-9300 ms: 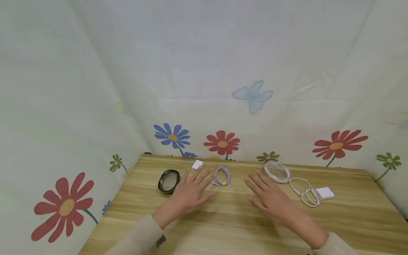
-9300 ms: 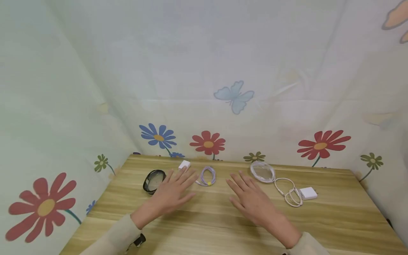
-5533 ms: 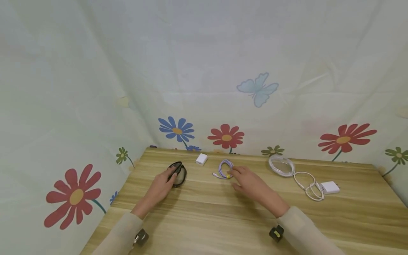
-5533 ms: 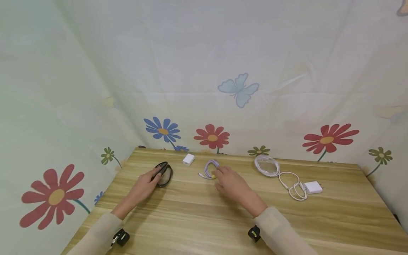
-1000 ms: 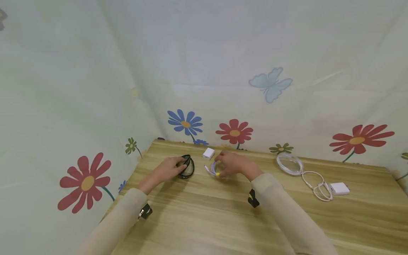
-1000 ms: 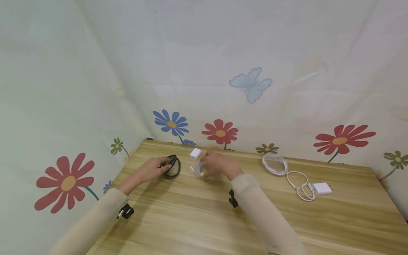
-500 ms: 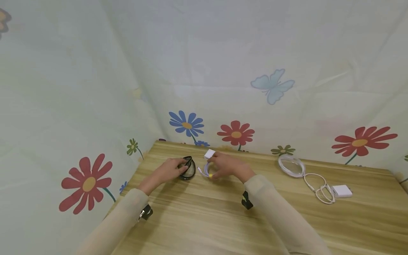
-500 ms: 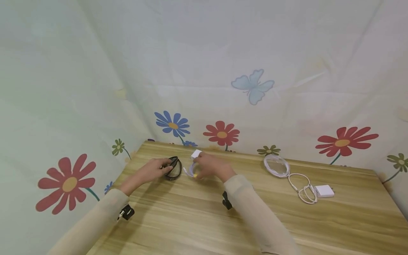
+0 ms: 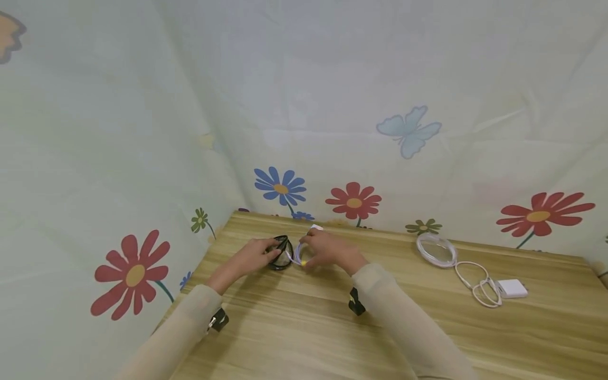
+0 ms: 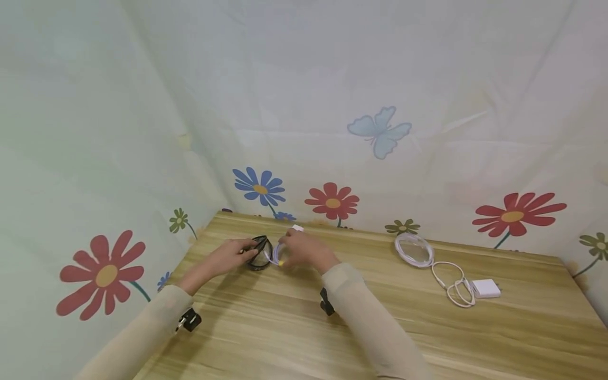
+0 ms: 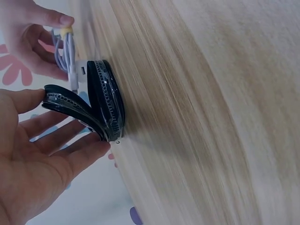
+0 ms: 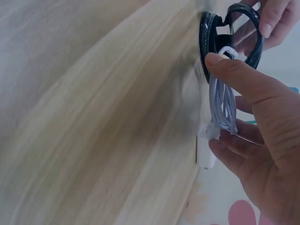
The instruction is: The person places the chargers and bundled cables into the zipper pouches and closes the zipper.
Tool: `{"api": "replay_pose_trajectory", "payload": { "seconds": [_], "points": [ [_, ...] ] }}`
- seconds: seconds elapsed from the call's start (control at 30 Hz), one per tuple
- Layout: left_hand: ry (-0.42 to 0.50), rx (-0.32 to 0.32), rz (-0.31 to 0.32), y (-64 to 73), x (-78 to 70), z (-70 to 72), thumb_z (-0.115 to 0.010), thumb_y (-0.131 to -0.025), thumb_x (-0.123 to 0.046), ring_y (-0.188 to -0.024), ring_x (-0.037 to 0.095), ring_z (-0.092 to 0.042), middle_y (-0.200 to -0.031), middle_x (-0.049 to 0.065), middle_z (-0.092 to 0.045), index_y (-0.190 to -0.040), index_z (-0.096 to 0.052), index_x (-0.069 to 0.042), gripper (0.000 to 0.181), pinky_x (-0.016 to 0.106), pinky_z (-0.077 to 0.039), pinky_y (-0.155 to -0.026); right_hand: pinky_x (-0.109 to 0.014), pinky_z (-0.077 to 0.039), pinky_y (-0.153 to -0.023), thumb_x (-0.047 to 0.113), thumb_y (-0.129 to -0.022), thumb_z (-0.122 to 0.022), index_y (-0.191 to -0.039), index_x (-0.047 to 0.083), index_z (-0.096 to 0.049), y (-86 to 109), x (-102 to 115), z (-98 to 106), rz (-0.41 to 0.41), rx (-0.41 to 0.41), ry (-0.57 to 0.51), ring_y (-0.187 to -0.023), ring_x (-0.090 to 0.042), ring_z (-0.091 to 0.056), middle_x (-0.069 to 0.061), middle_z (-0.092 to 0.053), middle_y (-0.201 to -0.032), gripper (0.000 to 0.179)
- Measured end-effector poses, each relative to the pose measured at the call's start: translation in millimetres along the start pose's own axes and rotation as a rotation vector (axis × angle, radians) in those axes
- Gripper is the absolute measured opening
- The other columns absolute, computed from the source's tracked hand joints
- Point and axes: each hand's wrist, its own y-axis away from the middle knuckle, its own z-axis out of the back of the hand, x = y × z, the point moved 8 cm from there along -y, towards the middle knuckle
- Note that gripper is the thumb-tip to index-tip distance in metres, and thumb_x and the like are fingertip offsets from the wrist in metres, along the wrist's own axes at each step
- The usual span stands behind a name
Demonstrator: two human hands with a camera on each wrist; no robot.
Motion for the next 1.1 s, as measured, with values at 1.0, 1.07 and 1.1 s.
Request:
{"api": "replay_pose_trajectory", "payload": {
  "seconds": [1.0,1.07,1.1],
  "points": [
    [0.058,-0.030,-0.007,7.8,-2.1,4.5,-0.053,-0.107,-0.023,-0.109,0.029,-0.066,-0.127,0.020,-0.067,-0.136,-0.061,0.000,0.038,0.047,-0.053,-0.090,-0.043,-0.044,-0.110,0.037,-0.078,-0.089,-0.142,-0.009,-0.050,-34.8,11.7,-19.1,-0.138,-0.230,-0.205,-0.131,-0.036,-0.053,-0.025,-0.055,-0.141,0.089],
    [0.064,-0.027,-0.005,7.9,-3.1,5.1,-0.052,-0.107,-0.023,-0.113,0.032,-0.066,-0.129,0.021,-0.066,-0.137,-0.060,0.001,0.039,0.049,-0.053,-0.093,-0.044,-0.043,-0.111,0.038,-0.077,-0.090,-0.143,-0.010,-0.048,-37.6,13.4,-21.9,-0.133,-0.255,-0.218,-0.131,-0.037,-0.053,-0.026,-0.055,-0.140,0.092],
    [0.068,-0.026,-0.004,7.9,-3.6,5.3,-0.051,-0.107,-0.023,-0.115,0.033,-0.065,-0.130,0.022,-0.065,-0.138,-0.059,0.002,0.040,0.050,-0.052,-0.095,-0.045,-0.043,-0.111,0.038,-0.076,-0.091,-0.143,-0.010,-0.049,-38.7,14.9,-22.3,-0.120,-0.267,-0.219,-0.130,-0.037,-0.053,-0.025,-0.057,-0.139,0.092]
  ]
}}
